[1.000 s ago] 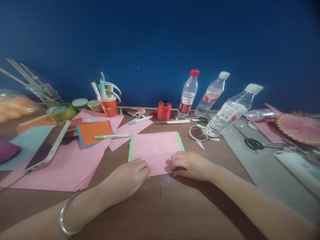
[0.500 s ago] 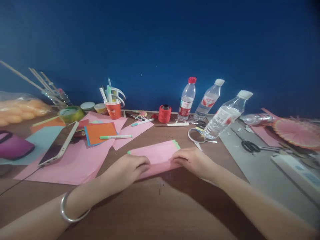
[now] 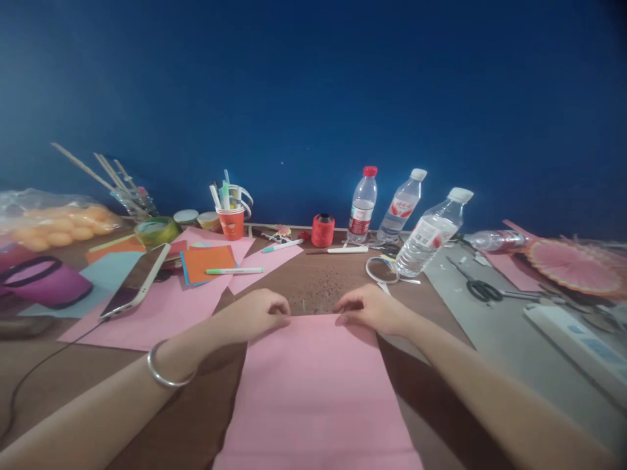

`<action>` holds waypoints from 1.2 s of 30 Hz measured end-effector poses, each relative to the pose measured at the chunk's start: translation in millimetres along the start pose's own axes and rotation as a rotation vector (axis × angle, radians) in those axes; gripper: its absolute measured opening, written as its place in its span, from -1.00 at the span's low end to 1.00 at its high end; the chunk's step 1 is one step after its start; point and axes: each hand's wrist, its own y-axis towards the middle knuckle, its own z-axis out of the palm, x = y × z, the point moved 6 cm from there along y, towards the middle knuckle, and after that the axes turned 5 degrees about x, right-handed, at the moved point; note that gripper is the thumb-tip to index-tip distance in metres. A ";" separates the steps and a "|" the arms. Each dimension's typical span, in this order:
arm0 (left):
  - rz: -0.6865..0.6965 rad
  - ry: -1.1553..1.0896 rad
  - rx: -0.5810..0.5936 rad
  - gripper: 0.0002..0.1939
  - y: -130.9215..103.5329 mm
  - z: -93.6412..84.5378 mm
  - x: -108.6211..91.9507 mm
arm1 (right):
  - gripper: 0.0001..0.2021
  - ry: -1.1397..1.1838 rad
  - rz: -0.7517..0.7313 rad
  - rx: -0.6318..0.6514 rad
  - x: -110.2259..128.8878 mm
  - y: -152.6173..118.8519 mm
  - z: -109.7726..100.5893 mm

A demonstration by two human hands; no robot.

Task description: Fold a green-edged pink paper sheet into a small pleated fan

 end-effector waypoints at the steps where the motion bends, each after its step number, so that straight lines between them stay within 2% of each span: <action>1: 0.014 0.036 -0.039 -0.79 2.4 3.6 1.4 | -0.85 -0.057 -0.021 -0.011 -3.8 2.0 2.6; 6: 0.135 0.167 -0.125 -0.77 3.5 15.6 -2.2 | -0.90 -0.210 -0.122 -0.047 -7.0 5.3 11.7; 18: 0.259 0.455 -0.099 -0.76 0.2 35.5 -7.8 | -0.89 -0.385 -0.298 -0.001 -2.0 3.5 31.3; 24: 0.315 0.691 -0.083 -0.69 -8.3 46.4 -10.8 | -0.80 -0.644 -0.446 -0.014 11.9 -3.8 34.6; 29: 0.378 0.931 -0.128 -0.75 -13.7 54.7 -19.3 | -0.77 -0.779 -0.455 0.027 15.7 -7.6 39.4; 36: 0.362 0.944 -0.112 -0.75 -14.9 61.2 -20.7 | -0.77 -0.776 -0.441 0.032 17.4 -8.2 42.9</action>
